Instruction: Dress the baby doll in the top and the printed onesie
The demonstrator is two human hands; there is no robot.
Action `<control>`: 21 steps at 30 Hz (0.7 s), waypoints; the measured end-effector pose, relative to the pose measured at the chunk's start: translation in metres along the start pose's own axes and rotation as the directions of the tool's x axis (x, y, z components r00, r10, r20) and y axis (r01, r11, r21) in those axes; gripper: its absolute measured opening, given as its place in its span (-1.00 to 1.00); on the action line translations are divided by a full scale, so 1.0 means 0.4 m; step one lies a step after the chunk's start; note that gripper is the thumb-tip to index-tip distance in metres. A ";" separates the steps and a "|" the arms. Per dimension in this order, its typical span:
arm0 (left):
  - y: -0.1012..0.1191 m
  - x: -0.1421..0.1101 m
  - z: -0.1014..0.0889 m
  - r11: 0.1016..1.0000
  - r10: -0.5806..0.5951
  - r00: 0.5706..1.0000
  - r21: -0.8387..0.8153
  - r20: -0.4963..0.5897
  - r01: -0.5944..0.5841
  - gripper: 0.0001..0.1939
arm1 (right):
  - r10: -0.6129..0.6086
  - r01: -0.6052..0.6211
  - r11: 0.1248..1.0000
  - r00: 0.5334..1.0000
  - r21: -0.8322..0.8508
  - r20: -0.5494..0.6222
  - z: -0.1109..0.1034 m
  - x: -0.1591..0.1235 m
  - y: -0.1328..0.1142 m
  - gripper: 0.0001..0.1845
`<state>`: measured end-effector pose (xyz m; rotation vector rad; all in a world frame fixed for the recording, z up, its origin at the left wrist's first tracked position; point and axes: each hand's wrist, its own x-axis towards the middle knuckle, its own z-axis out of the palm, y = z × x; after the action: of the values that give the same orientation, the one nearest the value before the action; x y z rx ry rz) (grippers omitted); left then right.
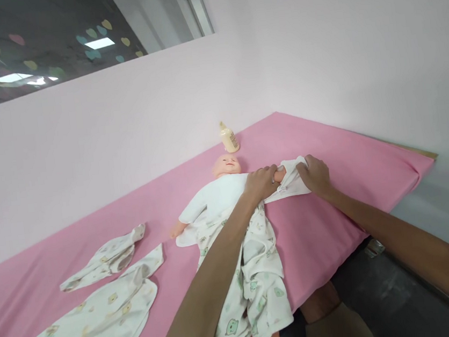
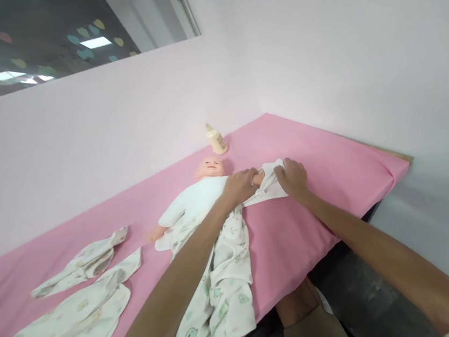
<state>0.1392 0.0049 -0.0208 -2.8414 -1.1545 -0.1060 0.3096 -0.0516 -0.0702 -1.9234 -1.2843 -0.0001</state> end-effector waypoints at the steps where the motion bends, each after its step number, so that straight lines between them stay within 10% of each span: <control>1: -0.001 -0.001 -0.001 1.000 -0.012 1.000 -0.006 0.003 0.012 -0.71 | -0.003 0.002 1.000 1.000 -0.007 -0.014 -0.001 -0.001 -0.001 -0.76; 21: -0.010 0.001 -0.001 0.985 -0.123 0.992 -0.127 -0.017 0.120 -0.76 | 0.200 -0.168 0.926 0.978 0.337 -0.062 -0.012 -0.022 -0.012 -0.73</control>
<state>0.1366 0.0078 -0.0201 -2.8645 -1.3626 -0.2286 0.3035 -0.0606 -0.0677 -1.7224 -0.9658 0.2049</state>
